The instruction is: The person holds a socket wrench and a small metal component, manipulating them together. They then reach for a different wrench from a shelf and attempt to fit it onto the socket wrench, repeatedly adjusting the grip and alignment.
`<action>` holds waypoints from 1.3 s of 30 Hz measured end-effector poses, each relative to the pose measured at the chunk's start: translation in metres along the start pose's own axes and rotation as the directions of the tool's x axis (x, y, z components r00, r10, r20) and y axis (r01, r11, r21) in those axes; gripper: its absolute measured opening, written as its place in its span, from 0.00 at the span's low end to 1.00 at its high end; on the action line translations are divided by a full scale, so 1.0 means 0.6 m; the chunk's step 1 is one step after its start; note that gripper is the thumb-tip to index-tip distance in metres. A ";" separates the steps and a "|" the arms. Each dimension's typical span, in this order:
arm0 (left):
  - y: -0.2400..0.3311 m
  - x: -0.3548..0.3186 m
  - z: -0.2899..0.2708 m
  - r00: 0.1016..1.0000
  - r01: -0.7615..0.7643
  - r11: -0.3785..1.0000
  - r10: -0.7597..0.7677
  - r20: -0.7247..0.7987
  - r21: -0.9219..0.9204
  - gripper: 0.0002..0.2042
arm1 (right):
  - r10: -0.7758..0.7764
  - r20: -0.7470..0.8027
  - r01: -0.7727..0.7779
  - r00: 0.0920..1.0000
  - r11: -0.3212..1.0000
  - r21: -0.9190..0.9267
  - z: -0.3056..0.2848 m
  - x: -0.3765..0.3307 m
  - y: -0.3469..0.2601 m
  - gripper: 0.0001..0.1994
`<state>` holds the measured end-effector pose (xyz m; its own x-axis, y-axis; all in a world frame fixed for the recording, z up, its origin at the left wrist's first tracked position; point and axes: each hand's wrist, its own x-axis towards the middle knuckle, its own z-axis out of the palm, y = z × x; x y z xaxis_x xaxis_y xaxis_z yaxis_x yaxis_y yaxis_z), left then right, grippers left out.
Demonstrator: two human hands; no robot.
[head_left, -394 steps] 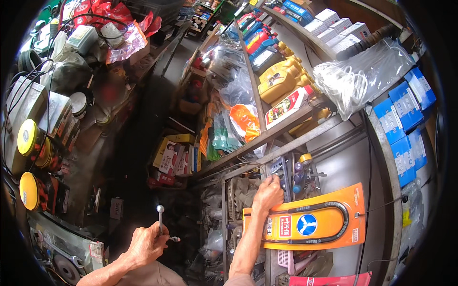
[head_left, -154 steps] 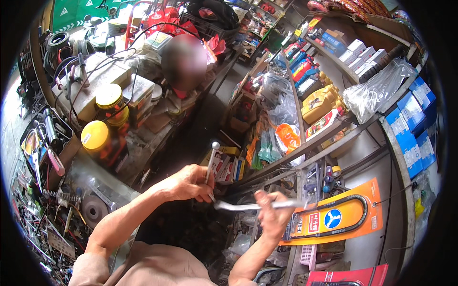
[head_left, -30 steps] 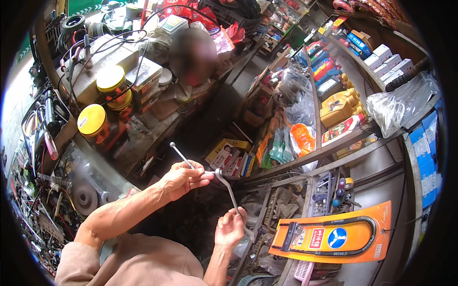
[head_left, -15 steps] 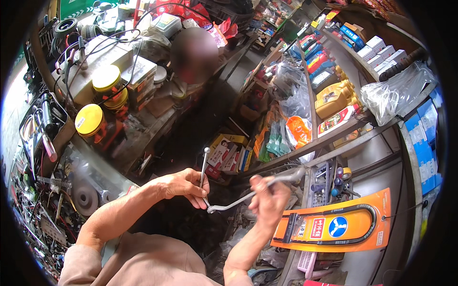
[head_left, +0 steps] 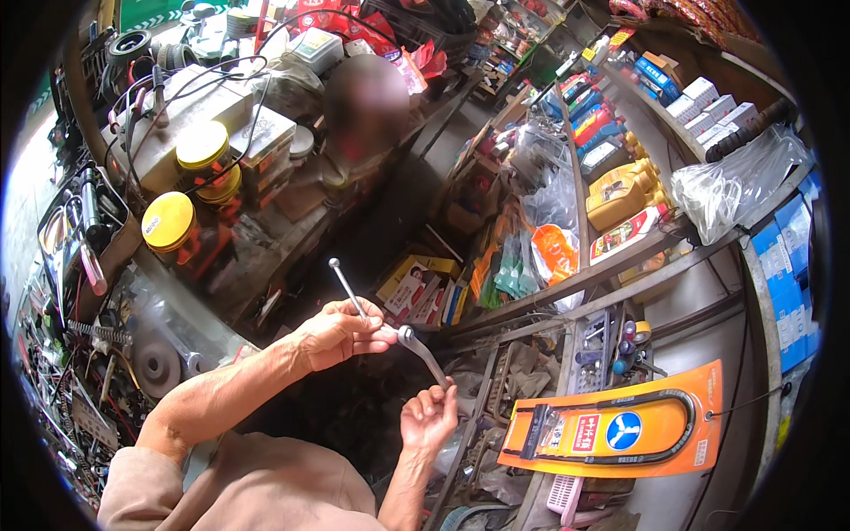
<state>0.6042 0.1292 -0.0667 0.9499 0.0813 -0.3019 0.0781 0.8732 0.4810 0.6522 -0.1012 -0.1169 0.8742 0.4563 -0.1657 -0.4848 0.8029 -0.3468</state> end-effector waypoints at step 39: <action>0.000 0.011 -0.007 0.994 -0.068 0.997 0.064 -0.093 -0.040 0.03 | 0.026 0.039 -0.025 0.999 0.999 -0.021 0.014 -0.051 0.012 0.15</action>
<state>0.6095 0.1314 -0.0721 0.9205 0.1815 -0.3461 0.0011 0.8843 0.4668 0.6214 -0.1061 -0.1064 0.8597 0.4916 -0.1390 -0.5061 0.7828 -0.3620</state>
